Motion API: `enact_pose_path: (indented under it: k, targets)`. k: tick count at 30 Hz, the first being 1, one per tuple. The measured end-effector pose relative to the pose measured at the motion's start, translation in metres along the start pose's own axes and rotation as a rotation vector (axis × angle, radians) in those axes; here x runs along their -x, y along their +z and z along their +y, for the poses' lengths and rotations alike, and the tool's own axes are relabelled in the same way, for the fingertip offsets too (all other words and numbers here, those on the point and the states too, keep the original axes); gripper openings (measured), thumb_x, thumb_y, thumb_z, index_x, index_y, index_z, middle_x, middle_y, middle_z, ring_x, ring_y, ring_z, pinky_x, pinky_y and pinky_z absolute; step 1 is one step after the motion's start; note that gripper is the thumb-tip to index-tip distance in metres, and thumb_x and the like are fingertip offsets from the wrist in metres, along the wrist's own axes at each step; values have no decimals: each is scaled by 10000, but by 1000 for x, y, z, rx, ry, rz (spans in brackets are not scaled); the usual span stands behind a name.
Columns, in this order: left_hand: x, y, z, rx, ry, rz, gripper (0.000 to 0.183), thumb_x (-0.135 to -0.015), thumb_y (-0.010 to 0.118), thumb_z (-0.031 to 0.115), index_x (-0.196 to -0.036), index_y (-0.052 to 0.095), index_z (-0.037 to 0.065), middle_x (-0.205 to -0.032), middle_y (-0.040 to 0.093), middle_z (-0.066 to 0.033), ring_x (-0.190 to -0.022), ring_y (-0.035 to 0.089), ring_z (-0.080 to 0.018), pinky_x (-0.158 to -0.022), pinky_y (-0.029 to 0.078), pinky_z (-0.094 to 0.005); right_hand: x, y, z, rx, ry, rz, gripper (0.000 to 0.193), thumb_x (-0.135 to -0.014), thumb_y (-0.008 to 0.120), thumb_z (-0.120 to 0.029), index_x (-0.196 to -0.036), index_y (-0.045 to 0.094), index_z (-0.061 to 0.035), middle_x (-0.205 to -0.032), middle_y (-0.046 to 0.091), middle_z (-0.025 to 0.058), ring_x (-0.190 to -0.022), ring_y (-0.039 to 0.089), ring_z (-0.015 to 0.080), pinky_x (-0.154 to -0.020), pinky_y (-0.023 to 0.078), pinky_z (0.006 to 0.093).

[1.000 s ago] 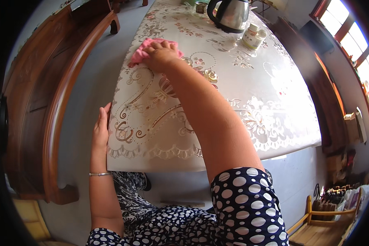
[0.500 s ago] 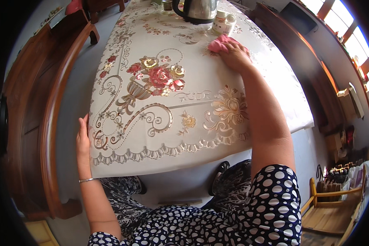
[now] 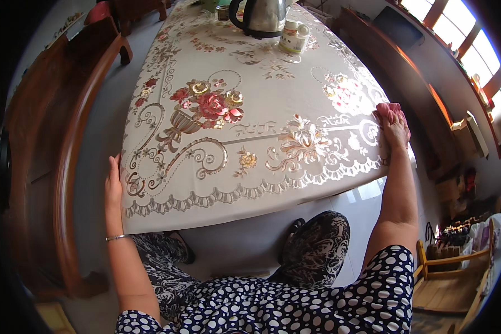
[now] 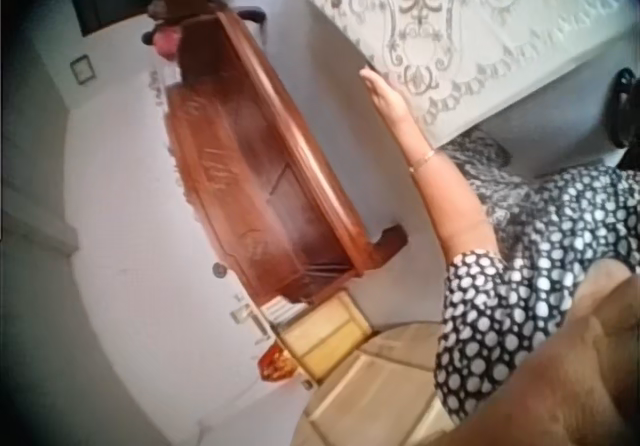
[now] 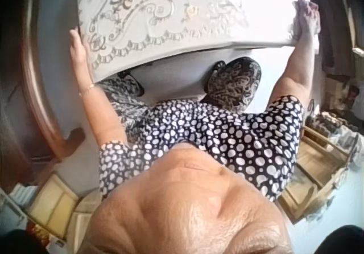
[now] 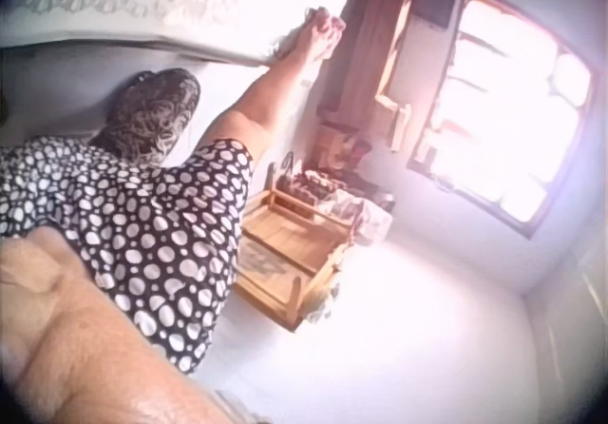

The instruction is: The person wipes a dining table covered with a floral tablecloth using a pink cloth. They move items like a kettle and a tray aside to clean underneath and then wipe the entire surface.

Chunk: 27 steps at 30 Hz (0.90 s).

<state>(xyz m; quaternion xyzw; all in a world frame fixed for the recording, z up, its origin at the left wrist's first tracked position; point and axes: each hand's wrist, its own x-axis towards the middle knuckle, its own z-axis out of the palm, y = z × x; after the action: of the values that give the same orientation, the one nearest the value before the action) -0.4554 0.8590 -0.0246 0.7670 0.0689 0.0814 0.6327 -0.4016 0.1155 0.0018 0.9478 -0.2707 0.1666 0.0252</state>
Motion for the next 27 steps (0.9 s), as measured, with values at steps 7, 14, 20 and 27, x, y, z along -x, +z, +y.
enact_pose_path:
  k: [7, 14, 20, 27]
  targets:
    - [7, 0, 6, 257, -38, -40, 701, -967, 335, 540, -1361, 388, -37, -1351, 459, -153, -1230, 442, -190, -1030, 341, -286, 38, -12, -12, 23, 41, -16, 613, -893, 358, -596, -1377, 445, -230, -1468, 351, 82, -1362, 282, 320, -1117, 197, 443]
    - [13, -17, -4, 371, -76, -25, 772, -936, 371, 577, -1410, 288, -27, -1423, 358, -217, -1304, 369, -270, -1071, 313, -364, 125, -43, -73, -137, -195, 9, 532, -886, 485, -504, -1334, 499, -218, -1444, 384, 103, -1346, 305, 324, -1102, 217, 448]
    - [23, -25, -6, 369, -88, -23, 782, -929, 364, 598, -1413, 287, -12, -1409, 374, -222, -1283, 394, -282, -1055, 332, -379, 217, -85, -161, -306, -478, 21, 458, -865, 586, -362, -1282, 547, -176, -1418, 418, 96, -1320, 338, 324, -1086, 251, 460]
    - [26, -27, -13, 363, -103, -3, 792, -923, 359, 615, -1415, 289, -2, -1404, 374, -235, -1260, 422, -276, -1026, 365, -379, 297, -110, -277, -534, -930, -18, 459, -817, 628, -324, -1251, 553, -195, -1402, 423, 102, -1301, 350, 357, -1054, 274, 508]
